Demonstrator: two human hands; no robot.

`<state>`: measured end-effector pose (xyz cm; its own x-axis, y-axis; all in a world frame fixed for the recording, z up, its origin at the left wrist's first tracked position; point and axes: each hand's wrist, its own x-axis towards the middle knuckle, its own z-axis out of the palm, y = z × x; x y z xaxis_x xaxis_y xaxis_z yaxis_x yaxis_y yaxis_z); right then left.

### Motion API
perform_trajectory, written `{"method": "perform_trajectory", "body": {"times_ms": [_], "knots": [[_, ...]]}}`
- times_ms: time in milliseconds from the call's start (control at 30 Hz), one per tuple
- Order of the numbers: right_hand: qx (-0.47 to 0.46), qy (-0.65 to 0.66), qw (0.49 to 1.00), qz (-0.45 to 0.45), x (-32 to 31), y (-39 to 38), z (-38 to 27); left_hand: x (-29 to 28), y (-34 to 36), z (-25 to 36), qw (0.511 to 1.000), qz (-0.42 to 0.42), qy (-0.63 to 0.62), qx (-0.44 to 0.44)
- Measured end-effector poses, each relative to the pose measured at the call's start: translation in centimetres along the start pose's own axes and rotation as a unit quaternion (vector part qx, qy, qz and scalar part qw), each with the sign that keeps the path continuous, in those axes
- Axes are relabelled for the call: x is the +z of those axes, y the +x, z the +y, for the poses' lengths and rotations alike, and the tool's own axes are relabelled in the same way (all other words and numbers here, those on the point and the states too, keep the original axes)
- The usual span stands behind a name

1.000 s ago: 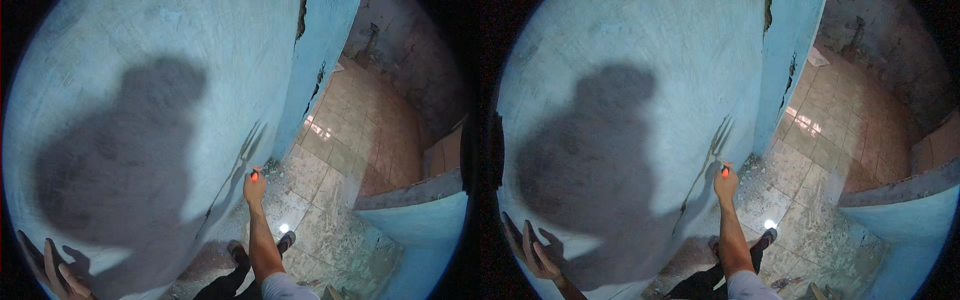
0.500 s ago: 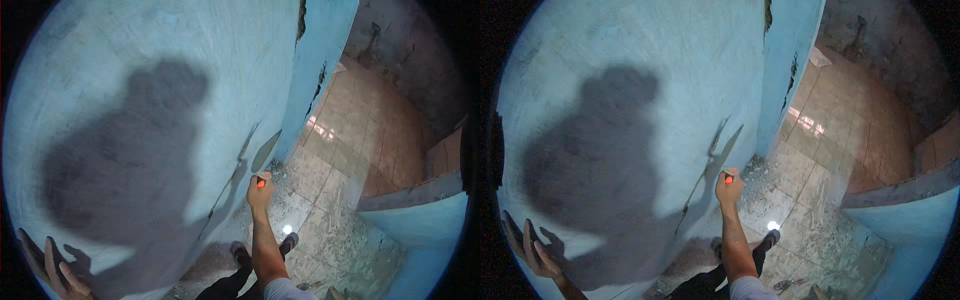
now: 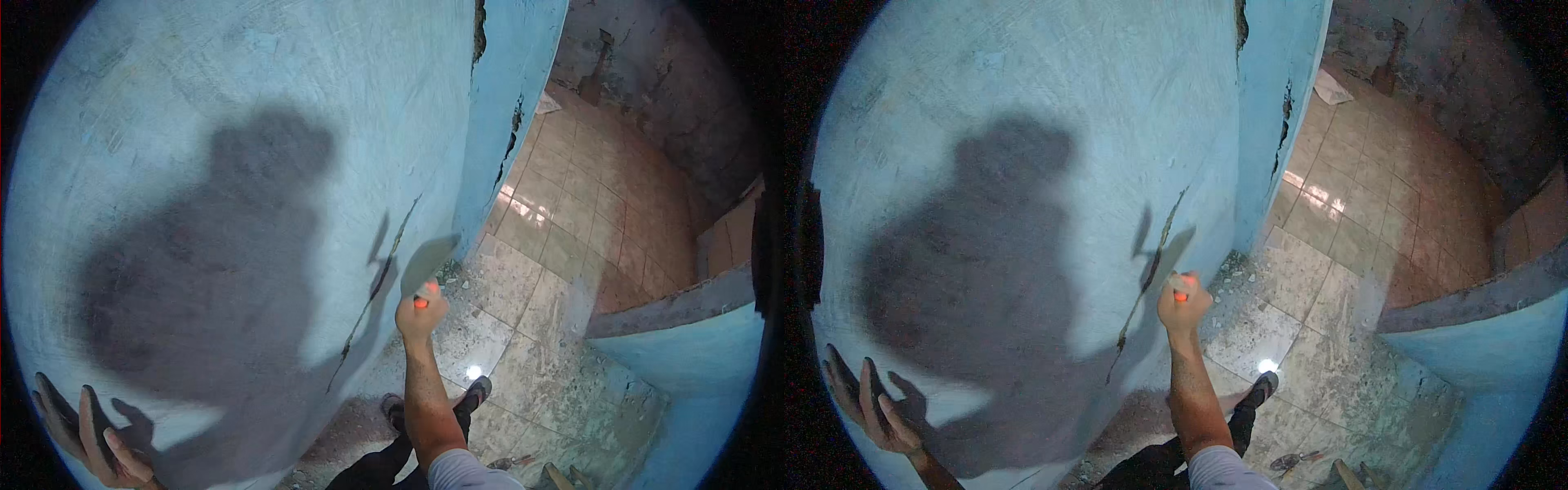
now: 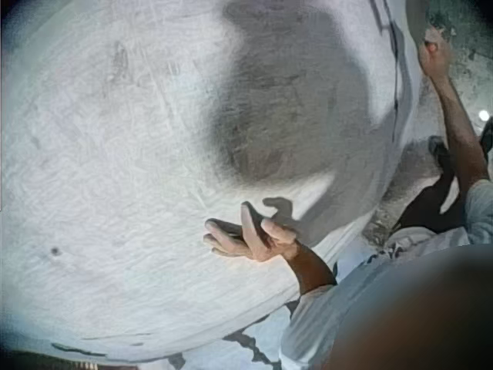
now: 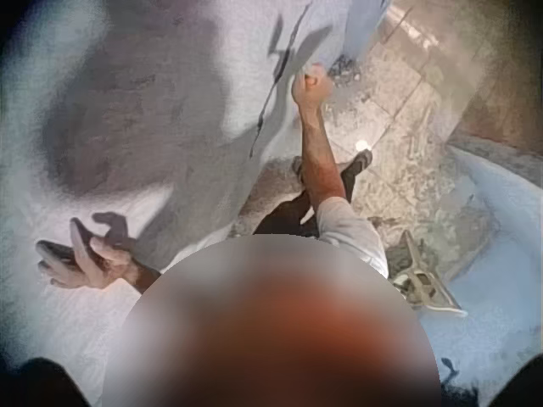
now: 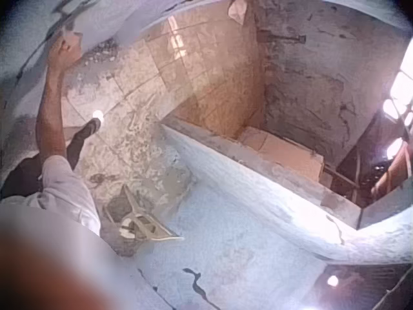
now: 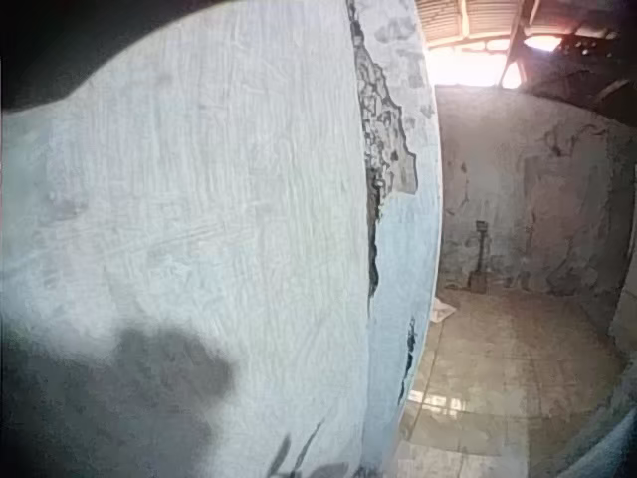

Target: The person scrapes and smooths a crack in a blue wall using a trowel.

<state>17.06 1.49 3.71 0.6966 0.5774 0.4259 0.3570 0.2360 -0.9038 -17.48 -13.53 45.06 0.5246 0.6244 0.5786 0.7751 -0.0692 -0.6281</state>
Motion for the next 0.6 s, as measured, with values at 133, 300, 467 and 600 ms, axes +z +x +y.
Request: {"method": "perform_trajectory", "body": {"times_ms": [133, 300, 467, 600], "knots": [[0.052, -0.125, 0.983, -0.121, -2.0, -1.4, 5.1, 0.2, 0.0, -0.6, 0.998, -0.022, 0.032, 0.039], [0.125, -0.068, 0.989, 0.036, -1.0, 0.2, 1.1, -0.1, 1.1, -0.1, 0.998, -0.003, 0.016, 0.056], [0.114, -0.04, 0.993, -0.015, -1.6, -0.1, -0.1, 0.4, 0.2, -0.3, 0.999, -0.01, 0.031, 0.033], [0.147, 0.056, 0.984, -0.088, -2.1, -2.5, 0.8, 0.4, 0.9, 0.0, 0.999, 0.002, 0.029, 0.035]]}}
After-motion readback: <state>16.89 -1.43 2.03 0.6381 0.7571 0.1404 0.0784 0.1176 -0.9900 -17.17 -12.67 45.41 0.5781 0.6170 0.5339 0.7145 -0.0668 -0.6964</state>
